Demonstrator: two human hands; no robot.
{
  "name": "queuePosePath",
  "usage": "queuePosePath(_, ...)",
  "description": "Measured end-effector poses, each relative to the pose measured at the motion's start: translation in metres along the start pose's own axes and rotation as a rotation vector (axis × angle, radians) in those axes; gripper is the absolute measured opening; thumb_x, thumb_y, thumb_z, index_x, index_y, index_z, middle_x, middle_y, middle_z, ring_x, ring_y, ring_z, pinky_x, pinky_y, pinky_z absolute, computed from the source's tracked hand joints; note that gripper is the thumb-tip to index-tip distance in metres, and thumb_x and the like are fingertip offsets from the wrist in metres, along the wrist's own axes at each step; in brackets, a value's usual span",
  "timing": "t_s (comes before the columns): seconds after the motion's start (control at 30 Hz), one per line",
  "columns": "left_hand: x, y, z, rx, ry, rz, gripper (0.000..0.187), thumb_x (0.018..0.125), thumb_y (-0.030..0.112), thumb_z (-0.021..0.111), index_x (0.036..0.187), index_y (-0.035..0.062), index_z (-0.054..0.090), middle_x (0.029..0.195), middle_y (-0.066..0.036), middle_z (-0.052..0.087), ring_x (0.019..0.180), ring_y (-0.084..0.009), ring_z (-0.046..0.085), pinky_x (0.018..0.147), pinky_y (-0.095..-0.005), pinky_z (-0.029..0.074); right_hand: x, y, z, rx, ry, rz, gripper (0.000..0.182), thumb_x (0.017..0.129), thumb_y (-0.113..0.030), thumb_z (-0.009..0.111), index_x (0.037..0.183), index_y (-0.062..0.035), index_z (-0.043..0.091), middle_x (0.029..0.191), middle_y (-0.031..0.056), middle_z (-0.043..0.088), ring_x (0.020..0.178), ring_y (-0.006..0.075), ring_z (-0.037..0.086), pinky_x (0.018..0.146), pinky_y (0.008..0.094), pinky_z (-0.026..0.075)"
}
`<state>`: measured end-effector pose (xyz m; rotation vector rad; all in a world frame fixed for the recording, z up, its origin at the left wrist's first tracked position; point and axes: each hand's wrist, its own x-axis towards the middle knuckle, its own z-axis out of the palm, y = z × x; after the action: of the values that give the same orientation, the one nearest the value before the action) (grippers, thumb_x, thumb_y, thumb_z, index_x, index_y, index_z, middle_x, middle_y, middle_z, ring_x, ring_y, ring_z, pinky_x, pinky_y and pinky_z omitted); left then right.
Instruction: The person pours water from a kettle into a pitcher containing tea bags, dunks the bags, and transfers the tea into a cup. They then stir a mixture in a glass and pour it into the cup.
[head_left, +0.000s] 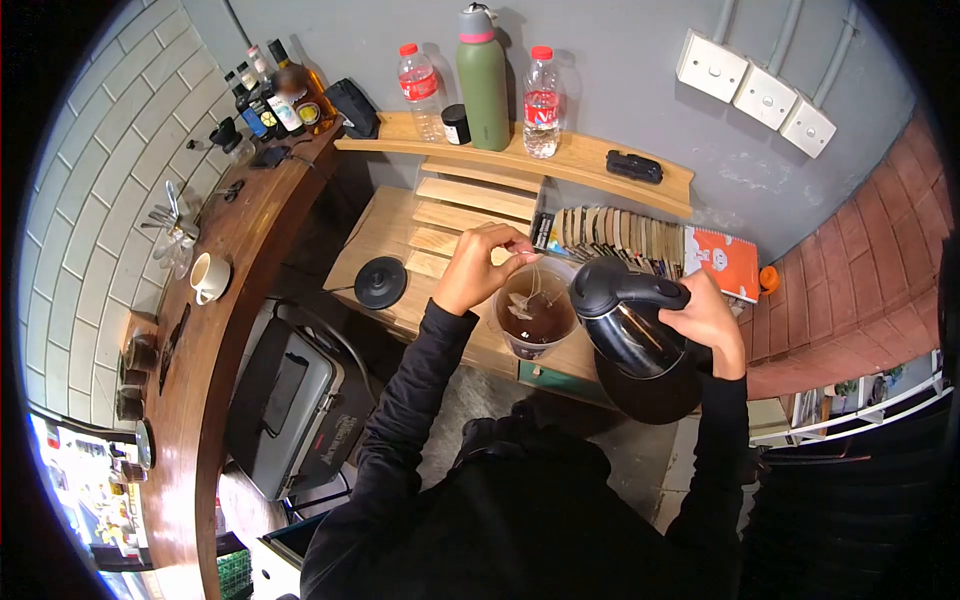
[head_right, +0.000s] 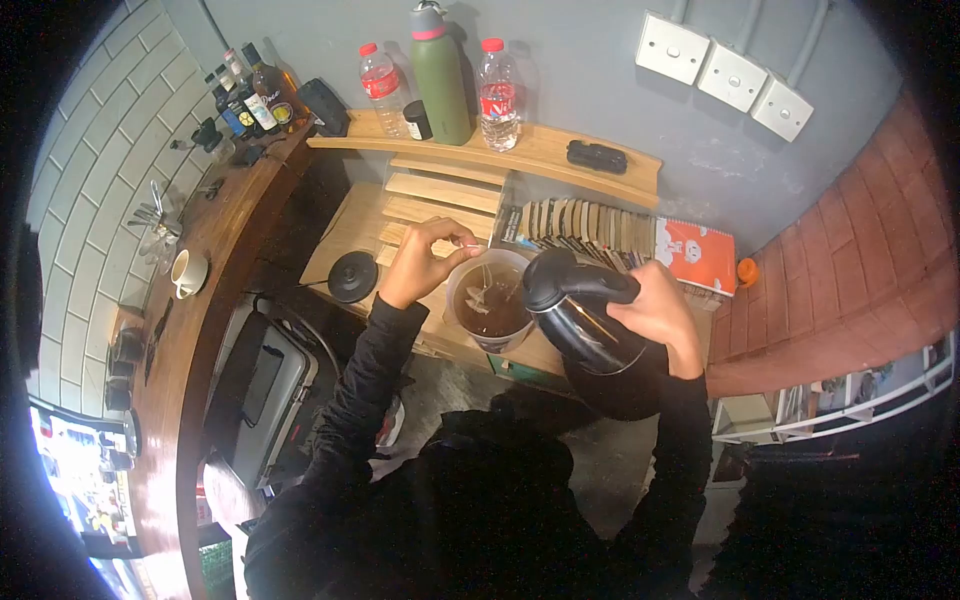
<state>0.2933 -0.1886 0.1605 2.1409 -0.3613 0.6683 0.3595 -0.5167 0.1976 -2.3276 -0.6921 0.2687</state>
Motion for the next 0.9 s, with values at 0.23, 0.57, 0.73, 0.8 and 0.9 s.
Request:
queuePosePath(0.23, -0.017, -0.016, -0.002, 0.023, 0.025, -0.083, 0.016, 0.077, 0.011, 0.079, 0.084, -0.0007, 0.072, 0.079, -0.013, 0.07, 0.072, -0.0248, 0.068, 0.069, -0.0318, 0.052, -0.029, 0.009, 0.015, 0.314, 0.155, -0.112, 0.007, 0.065, 0.002, 0.063, 0.065, 0.0048, 0.057, 0.056, -0.0041, 0.046, 0.059, 0.0019, 0.042, 0.049, 0.0262, 0.037)
queuePosePath(0.57, -0.062, -0.049, -0.018, -0.02, 0.115, -0.372, 0.016, 0.083, 0.012, 0.076, 0.089, -0.0024, 0.072, 0.072, -0.007, 0.066, 0.067, -0.0105, 0.063, 0.062, -0.0239, 0.05, -0.073, -0.005, 0.009, 0.34, 0.172, 0.001, 0.008, 0.068, 0.0, 0.065, 0.074, 0.0064, 0.064, 0.065, -0.002, 0.061, 0.064, 0.0029, 0.052, 0.056, 0.025, 0.043)
queuePosePath(0.73, -0.079, -0.057, -0.03, -0.141, 0.096, -0.433, 0.016, 0.084, 0.011, 0.076, 0.09, -0.0031, 0.072, 0.079, -0.007, 0.07, 0.072, -0.01, 0.066, 0.063, -0.0236, 0.051, -0.088, -0.032, 0.014, 0.356, 0.233, 0.049, 0.004, 0.068, 0.002, 0.064, 0.07, 0.0041, 0.061, 0.064, -0.0057, 0.056, 0.063, 0.0024, 0.048, 0.054, 0.0238, 0.039)
queuePosePath(0.8, -0.088, -0.062, -0.033, -0.191, 0.039, -0.494, 0.016, 0.085, 0.011, 0.075, 0.091, -0.0035, 0.071, 0.085, -0.009, 0.072, 0.078, -0.0118, 0.069, 0.066, -0.0239, 0.052, -0.094, -0.037, 0.02, 0.407, 0.228, 0.039, 0.003, 0.068, 0.003, 0.063, 0.069, 0.0025, 0.06, 0.064, -0.0071, 0.053, 0.063, 0.0017, 0.045, 0.054, 0.0228, 0.037)
queuePosePath(0.9, -0.104, -0.076, -0.034, -0.266, 0.012, -0.459, 0.014, 0.086, 0.01, 0.074, 0.089, -0.0033, 0.071, 0.083, -0.009, 0.072, 0.077, -0.0132, 0.069, 0.067, -0.0241, 0.052, -0.099, -0.059, 0.037, 0.395, 0.333, 0.084, 0.005, 0.069, 0.004, 0.062, 0.067, 0.0011, 0.058, 0.064, -0.0078, 0.051, 0.062, 0.0012, 0.044, 0.053, 0.0223, 0.036)
